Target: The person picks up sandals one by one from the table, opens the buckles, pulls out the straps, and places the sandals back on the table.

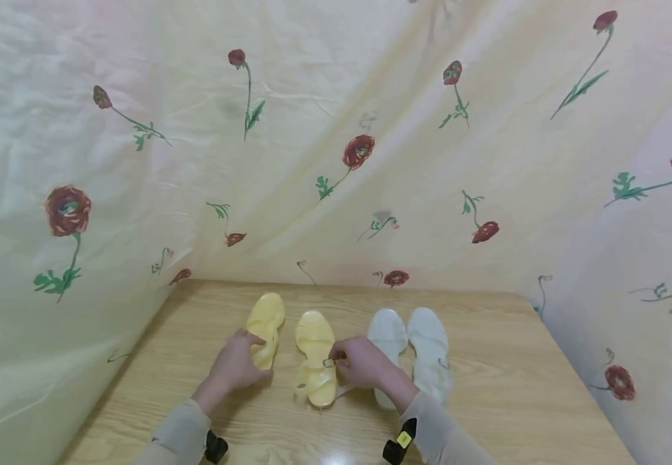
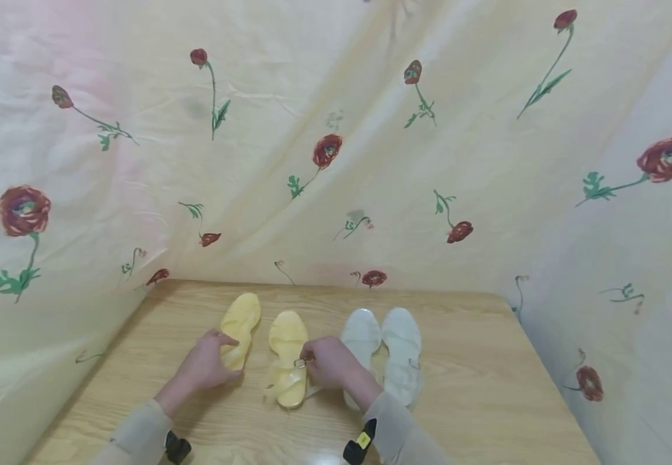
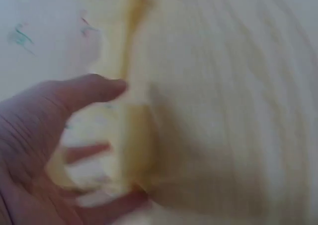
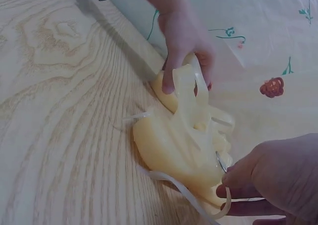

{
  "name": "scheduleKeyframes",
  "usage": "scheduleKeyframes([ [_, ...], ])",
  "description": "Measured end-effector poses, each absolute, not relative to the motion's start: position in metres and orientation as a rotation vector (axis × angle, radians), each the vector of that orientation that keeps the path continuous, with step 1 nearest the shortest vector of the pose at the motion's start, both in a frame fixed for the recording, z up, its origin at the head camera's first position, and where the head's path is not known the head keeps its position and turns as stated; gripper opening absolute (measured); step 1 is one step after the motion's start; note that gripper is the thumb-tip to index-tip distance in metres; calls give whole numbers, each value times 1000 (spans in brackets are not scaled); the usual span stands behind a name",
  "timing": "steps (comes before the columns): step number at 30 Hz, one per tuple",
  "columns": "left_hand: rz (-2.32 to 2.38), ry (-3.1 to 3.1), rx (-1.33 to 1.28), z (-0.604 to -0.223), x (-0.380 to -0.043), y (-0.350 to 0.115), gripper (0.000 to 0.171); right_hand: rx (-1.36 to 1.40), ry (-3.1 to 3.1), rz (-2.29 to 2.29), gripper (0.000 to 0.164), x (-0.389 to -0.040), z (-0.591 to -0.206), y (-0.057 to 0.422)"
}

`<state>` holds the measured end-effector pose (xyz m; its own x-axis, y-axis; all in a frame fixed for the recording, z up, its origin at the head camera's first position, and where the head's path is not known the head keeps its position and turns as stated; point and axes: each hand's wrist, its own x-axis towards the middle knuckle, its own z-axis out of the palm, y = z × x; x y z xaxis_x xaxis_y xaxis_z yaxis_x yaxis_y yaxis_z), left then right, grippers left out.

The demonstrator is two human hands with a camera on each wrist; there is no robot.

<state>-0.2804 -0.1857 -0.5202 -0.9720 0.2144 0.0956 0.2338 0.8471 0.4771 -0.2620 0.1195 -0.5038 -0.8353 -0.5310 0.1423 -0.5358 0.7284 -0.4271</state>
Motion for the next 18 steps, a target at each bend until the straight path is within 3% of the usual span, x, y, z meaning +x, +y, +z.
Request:
scheduleKeyframes([
  [4, -515, -3086, -300, -498, -269, -177, 87, 911, -2879, 716, 16, -262, -506, 120],
  [6, -410, -3065, -298, -485, -262, -172, 87, 909, -2867, 738, 16, -263, -507, 119],
  [8, -369, -2996, -337, -473, -255, -164, 81, 891, -2865, 763, 16, -263, -507, 118],
  [12, -573, -2863, -511, -460, -246, -141, 52, 854, -2874, 825, 15, -262, -506, 117],
  [15, -803, -2821, -683, -465, -246, -121, 33, 849, -2867, 850, 12, -262, -505, 117],
  [18, -927, -2812, -805, -479, -249, -105, 26, 861, -2842, 878, 11, -262, -506, 115],
])
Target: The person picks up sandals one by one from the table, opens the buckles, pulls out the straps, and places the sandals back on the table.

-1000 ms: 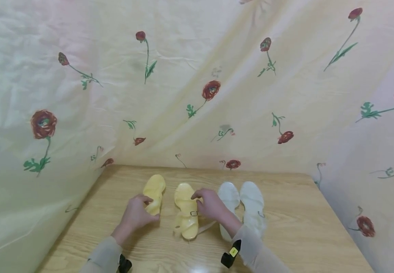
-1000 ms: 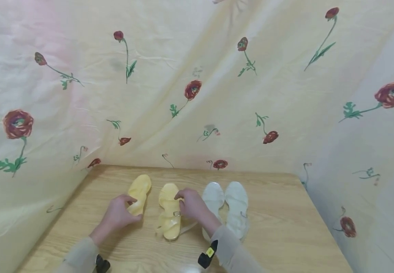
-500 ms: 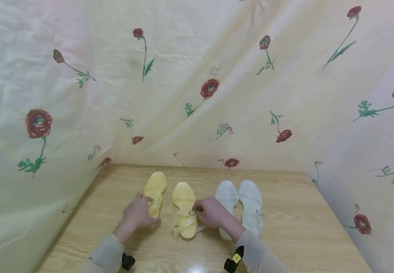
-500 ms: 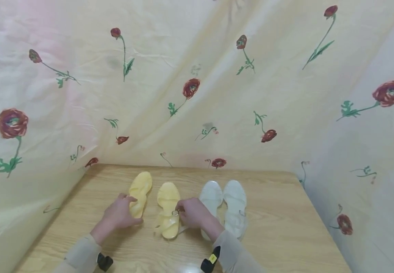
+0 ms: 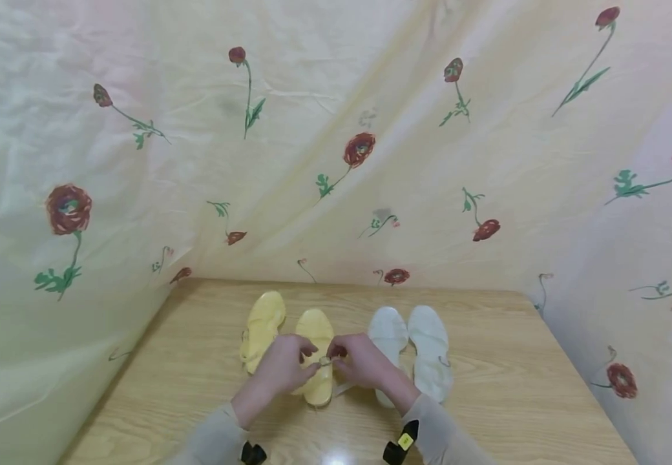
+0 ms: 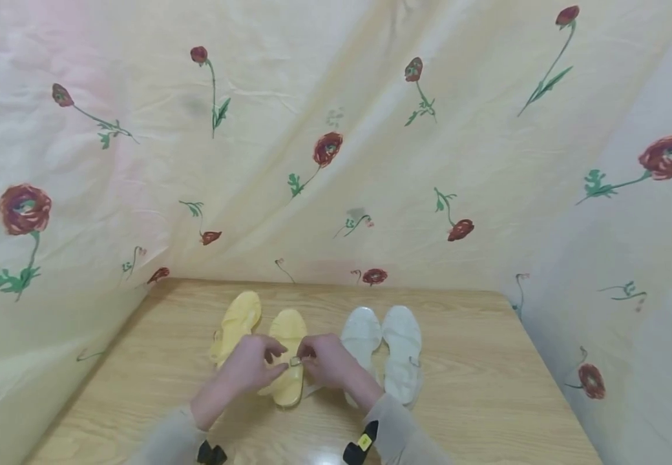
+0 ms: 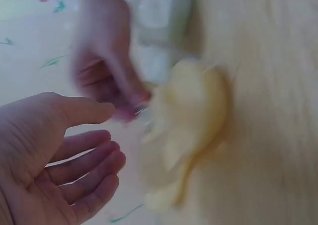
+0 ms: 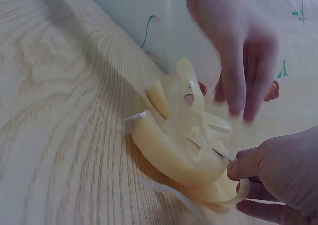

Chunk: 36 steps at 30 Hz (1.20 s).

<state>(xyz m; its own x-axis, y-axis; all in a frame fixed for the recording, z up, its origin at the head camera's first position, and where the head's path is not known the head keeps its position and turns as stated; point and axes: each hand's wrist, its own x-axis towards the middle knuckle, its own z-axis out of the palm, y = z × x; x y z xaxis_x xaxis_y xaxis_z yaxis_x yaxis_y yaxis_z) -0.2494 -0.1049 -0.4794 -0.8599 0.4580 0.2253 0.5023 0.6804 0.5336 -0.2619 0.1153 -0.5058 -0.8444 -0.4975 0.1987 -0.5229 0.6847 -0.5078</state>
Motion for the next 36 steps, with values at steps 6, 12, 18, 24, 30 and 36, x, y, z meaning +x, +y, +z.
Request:
scheduleKeyframes([
  [6, -989, -2813, -853, -501, -261, -86, 19, 830, -2808, 943, 11, -258, -509, 113],
  [12, -920, -2809, -935, -510, -267, -81, 4, 730, -2805, 972, 9, -253, -515, 110],
  [18, -756, -2764, -1041, -513, -265, -82, 7, 712, -2804, 900, 10, -251, -519, 112],
  [24, -904, -2754, -1090, -516, -269, -81, 6, 680, -2805, 956, 14, -250, -521, 114],
  [30, -1109, -2817, -1106, -519, -277, -83, 4, 665, -2790, 1001, 15, -251, -526, 113],
  [36, -1228, -2793, -1079, -525, -280, -88, 5, 662, -2766, 1003, 12, -249, -527, 109],
])
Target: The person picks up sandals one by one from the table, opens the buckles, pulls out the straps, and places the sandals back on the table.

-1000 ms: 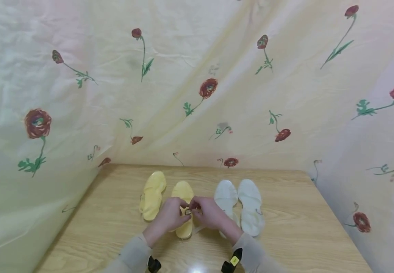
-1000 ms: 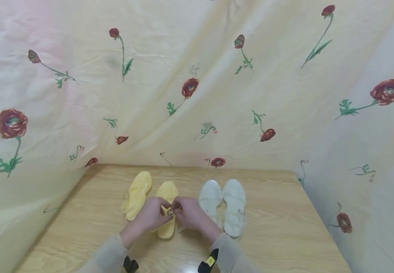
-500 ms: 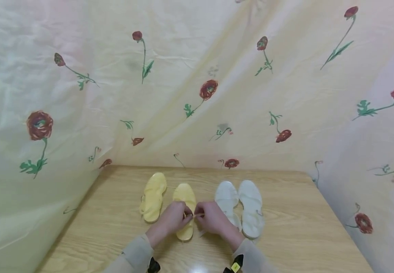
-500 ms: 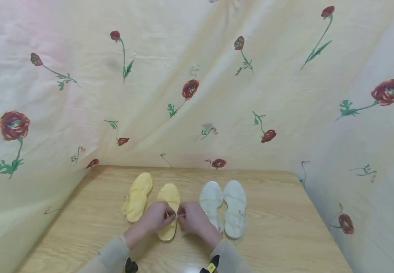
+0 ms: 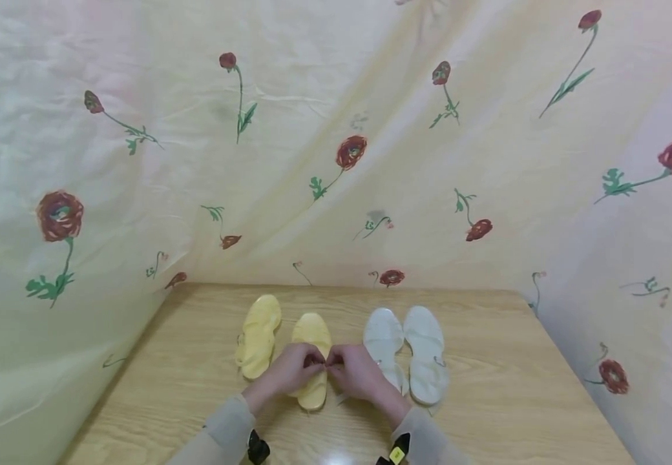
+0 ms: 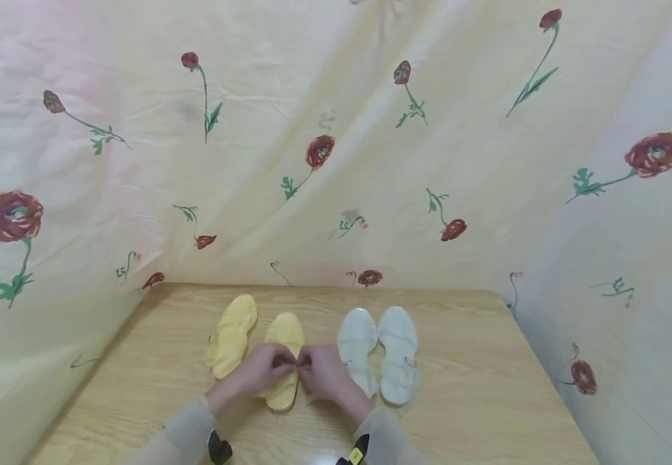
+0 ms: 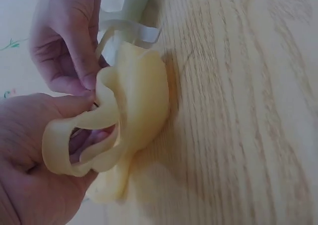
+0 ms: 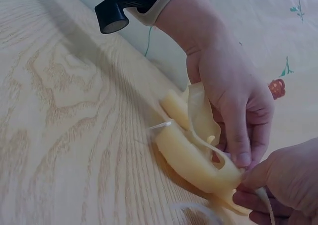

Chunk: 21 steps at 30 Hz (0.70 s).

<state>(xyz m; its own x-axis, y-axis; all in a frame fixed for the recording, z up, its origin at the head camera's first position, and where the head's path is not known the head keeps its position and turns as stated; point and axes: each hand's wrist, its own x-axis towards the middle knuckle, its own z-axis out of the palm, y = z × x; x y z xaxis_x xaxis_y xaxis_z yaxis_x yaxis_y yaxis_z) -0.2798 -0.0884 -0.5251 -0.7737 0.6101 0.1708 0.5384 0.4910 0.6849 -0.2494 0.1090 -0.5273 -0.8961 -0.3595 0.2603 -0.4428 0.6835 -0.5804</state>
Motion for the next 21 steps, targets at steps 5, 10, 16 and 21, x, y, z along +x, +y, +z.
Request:
scheduleKeyframes([
  [5, 1244, 2638, 1017, -533, -281, -90, 8, 638, -2723, 1019, 12, -248, -527, 106],
  [10, 1305, 2623, 973, -535, -282, -94, 9, 569, -2688, 1103, 12, -247, -531, 104],
  [16, 1234, 2583, 963, -522, -284, -103, 10, 491, -2701, 1228, 13, -245, -536, 104],
  [21, 1063, 2624, 1012, -515, -287, -104, 6, 470, -2728, 1247, 12, -244, -535, 102],
])
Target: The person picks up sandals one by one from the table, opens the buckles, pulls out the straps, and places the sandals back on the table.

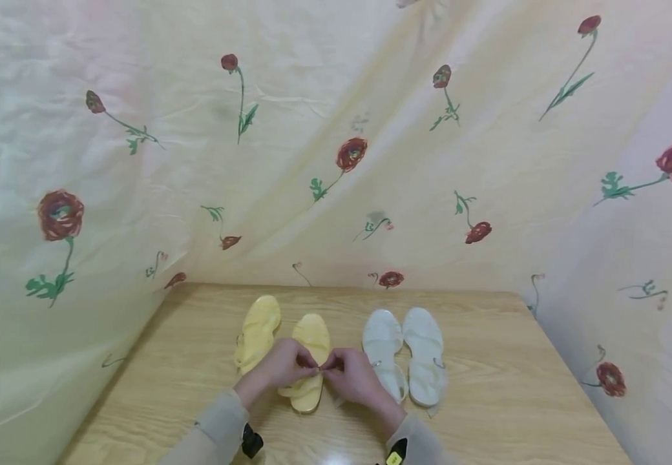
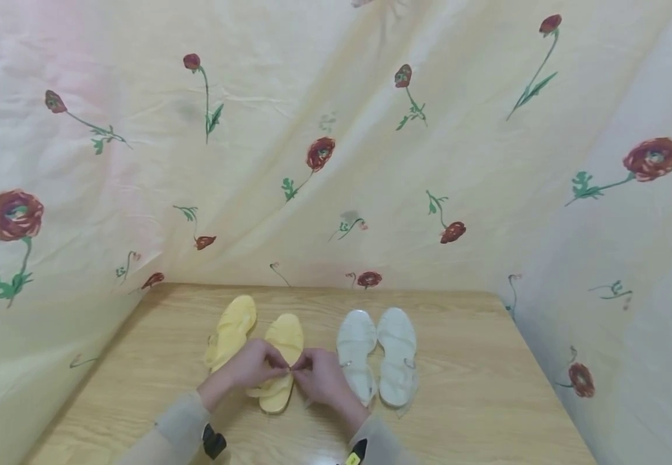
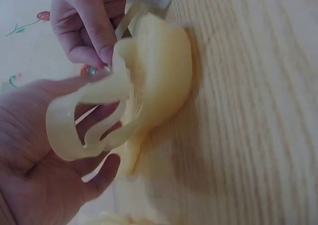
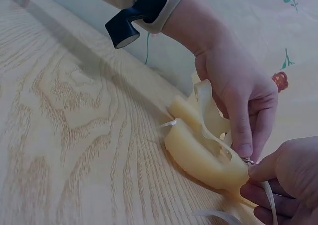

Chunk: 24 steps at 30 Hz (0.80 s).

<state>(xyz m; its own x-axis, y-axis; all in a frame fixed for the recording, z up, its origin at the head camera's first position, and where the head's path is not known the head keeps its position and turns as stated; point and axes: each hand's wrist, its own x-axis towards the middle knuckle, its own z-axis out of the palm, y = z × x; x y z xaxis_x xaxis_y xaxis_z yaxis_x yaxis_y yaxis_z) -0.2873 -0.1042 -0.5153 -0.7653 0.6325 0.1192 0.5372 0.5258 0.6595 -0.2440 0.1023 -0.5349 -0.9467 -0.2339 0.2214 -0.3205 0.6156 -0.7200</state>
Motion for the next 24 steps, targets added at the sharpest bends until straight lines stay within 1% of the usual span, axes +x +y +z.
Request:
scheduleKeyframes([
  [6, 1072, 2616, 1060, -514, -286, -103, 6, 454, -2736, 1350, 4, -244, -536, 102],
  [12, 1076, 2659, 1160, -517, -284, -101, 7, 468, -2727, 1426, 10, -248, -539, 103],
  [24, 1068, 2763, 1082, -524, -273, -95, 5, 471, -2774, 1418, 10, -248, -535, 105],
])
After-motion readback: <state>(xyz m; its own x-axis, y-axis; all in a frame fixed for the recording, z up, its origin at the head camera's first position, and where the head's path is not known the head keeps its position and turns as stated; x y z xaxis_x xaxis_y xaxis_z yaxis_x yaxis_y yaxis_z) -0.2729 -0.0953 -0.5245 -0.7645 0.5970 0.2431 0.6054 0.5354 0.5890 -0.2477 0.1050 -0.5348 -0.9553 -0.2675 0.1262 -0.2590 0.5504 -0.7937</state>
